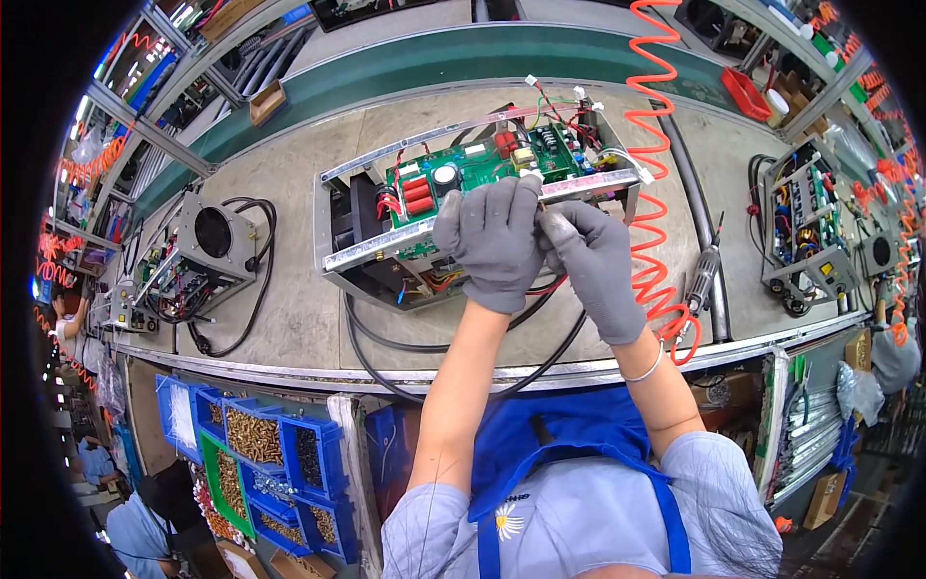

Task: The person assembles an electronic device on a factory workbench. They use a pneumatic screwdriver to fasten screws into a metal frame and a circuit board, then use a screwdriver to tighten connections and connect wires to the assembly.

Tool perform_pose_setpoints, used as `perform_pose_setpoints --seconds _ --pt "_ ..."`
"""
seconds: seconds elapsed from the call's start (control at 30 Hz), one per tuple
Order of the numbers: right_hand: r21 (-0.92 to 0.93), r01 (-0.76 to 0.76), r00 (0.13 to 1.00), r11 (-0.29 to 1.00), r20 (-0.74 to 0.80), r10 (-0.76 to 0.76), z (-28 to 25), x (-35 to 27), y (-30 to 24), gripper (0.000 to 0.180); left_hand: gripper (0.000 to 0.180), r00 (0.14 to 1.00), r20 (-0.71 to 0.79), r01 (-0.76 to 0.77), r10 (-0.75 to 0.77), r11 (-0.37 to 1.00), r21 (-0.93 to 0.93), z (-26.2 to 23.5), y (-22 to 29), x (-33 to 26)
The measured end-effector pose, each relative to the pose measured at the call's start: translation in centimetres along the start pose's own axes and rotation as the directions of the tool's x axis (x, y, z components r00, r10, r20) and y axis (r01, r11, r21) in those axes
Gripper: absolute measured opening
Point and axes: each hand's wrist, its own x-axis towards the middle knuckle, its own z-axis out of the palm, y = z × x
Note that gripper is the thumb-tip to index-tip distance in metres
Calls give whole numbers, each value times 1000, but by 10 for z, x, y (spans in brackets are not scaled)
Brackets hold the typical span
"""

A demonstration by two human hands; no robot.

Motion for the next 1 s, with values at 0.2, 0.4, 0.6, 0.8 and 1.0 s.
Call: perform_pose_setpoints --seconds 0.2,0.4,0.6,0.8,1.0 --pt "-475 417 902 775 113 -416 -11 14 11 16 19 1000 9 5 -5 1000 7 0 0 0" --pt "-454 403 909 795 96 -406 -10 13 13 15 20 1000 15 0 -1 1000 14 2 -2 -2" --pt "-122 121 993 985 31 -118 -10 6 9 16 22 1000 18 10 -11 1000 14 -1 1 -1" --pt "-356 340 938 870 59 -342 -8 13 19 15 24 1000 17 -5 5 1000 12 -2 -2 1" --pt "-469 447 879 761 71 -472 -2 22 17 19 26 1000 15 -9 9 999 -35 3 -7 4"
